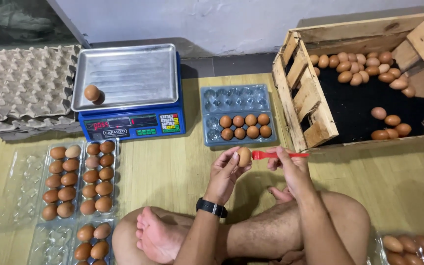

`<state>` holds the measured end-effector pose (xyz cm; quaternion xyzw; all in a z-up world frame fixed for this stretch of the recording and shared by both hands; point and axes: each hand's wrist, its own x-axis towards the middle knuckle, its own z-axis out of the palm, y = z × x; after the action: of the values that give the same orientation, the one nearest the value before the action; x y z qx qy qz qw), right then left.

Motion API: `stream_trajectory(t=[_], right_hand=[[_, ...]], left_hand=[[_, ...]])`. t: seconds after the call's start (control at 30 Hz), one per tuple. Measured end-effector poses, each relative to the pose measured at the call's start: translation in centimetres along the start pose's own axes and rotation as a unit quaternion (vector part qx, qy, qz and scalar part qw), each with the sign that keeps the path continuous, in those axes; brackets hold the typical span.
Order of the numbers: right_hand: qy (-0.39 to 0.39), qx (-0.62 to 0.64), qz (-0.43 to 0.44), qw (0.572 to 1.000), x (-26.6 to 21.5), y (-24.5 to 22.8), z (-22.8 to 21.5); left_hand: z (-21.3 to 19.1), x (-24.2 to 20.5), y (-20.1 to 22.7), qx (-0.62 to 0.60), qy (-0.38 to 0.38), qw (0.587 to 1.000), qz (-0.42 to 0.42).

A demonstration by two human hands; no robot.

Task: Sorting, cleaning with a brush, weighing, and packing eggs from a wooden crate into plastic cartons.

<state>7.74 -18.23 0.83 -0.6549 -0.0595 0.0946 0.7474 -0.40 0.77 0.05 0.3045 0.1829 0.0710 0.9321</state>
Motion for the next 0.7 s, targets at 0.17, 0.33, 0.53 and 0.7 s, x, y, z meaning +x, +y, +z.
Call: stream_trajectory(t=[0.17,0.33,0.53,0.7], right_hand=[[0.034,0.016,-0.032,0.999,0.7,-0.1,-1.0],[-0.017,-0.057,0.046,0.997,-0.9,-2.9,0.9],[0.013,-0.045,0.04,0.998,-0.4,-3.4,0.1],[0.01,-0.019,0.04,0.999,-0.4,-2.8,-0.2]], left_hand=[[0.0,1.1,-0.9,0.023,-0.007,1.0,0.003],[-1.2,2.1,-1.5,0.06,0.004,0.998,0.008],[-1.0,1.5,-1.6,0.056,0.006,0.998,0.002],[-1.9,1.7,-1.9,0.06,0.015,0.998,0.011]])
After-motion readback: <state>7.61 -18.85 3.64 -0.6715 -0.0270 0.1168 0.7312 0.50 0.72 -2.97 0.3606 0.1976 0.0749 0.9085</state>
